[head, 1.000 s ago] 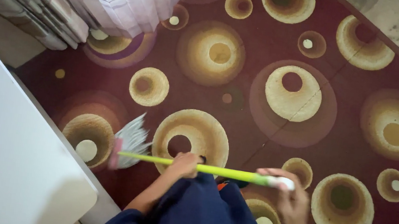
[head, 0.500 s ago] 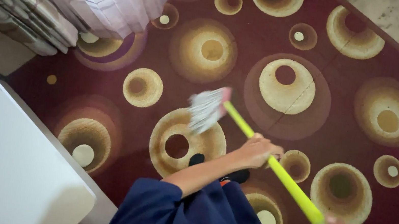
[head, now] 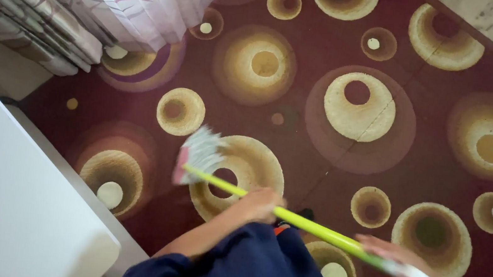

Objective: The person is mopping a patterned maroon carpet with a yellow-handled mop. They move the mop back and forth across the carpet, covering different areas of the room.

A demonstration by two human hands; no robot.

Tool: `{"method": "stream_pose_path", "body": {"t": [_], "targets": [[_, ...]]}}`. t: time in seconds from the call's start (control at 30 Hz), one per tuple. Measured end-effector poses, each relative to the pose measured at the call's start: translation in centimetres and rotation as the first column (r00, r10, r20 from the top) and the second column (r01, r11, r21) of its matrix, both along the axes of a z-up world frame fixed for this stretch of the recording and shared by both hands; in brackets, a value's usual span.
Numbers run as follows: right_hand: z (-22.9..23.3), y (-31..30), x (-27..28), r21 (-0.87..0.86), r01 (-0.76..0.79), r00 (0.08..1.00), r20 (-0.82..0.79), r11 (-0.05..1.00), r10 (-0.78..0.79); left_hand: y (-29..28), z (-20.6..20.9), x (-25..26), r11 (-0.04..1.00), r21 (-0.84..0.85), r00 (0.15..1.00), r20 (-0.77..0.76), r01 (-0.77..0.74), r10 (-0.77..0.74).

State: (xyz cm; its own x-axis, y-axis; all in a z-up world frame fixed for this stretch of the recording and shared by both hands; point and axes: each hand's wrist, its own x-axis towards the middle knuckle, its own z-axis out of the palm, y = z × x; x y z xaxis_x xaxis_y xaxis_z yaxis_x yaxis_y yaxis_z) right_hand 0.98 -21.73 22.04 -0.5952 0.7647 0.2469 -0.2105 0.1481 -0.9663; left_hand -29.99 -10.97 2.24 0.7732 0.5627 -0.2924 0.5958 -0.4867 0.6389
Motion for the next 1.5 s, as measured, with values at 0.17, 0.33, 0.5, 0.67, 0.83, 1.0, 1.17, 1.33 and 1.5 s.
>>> {"method": "stream_pose_path", "body": {"t": [0.17, 0.33, 0.5, 0.67, 0.83, 1.0, 1.17, 1.33, 1.5], "targets": [[-3.9, 0.7, -10.6, -0.092, 0.542, 0.829, 0.224, 0.835, -0.513, -1.8, -8.4, -7.1, 0.978, -0.096, 0.920, -0.367, -0.185, 0.138], [-1.3, 0.0, -6.5, 0.023, 0.587, 0.780, 0.252, 0.809, -0.573, 0.2, -8.1, -0.1, 0.991, -0.057, 0.982, -0.156, -0.118, 0.107], [-19.7, -7.4, 29.2, -0.672, 0.407, 0.715, 0.656, 0.619, 0.241, 3.2, 0.7, 12.1, 0.999, 0.044, 0.995, 0.095, 0.032, -0.036], [-12.8, -6.5, 18.4, -0.077, -0.298, 0.473, 0.854, 0.951, 0.217, 6.0, -0.6, 18.0, 0.997, 0.067, 0.831, 0.556, -0.046, 0.001], [3.3, 1.4, -1.4, 0.323, 0.030, 0.671, 0.695, 0.946, -0.259, 8.3, -0.4, 14.9, 0.984, 0.046, 0.687, 0.722, -0.171, 0.086], [-3.3, 4.7, 2.5, 0.339, -0.232, 0.905, 0.419, 0.912, 0.074, 7.2, -9.2, 6.5, 0.865, 0.374, 0.806, 0.589, -0.336, 0.058], [-3.7, 5.8, -9.2, 0.025, 0.419, 0.883, 0.223, 0.908, -0.413, 2.3, -18.6, -7.5, 0.808, 0.523, 0.959, 0.069, -0.270, 0.276], [-7.3, 5.0, -15.0, -0.262, 0.505, 0.859, 0.246, 0.822, -0.449, 2.1, -9.5, -13.6, 0.936, -0.119, 0.786, -0.583, -0.332, 0.205], [-4.7, 4.2, -14.3, -0.182, 0.544, 0.824, 0.303, 0.819, -0.479, 3.1, -10.6, -10.9, 0.945, -0.117, 0.811, -0.551, -0.307, 0.196]]}}
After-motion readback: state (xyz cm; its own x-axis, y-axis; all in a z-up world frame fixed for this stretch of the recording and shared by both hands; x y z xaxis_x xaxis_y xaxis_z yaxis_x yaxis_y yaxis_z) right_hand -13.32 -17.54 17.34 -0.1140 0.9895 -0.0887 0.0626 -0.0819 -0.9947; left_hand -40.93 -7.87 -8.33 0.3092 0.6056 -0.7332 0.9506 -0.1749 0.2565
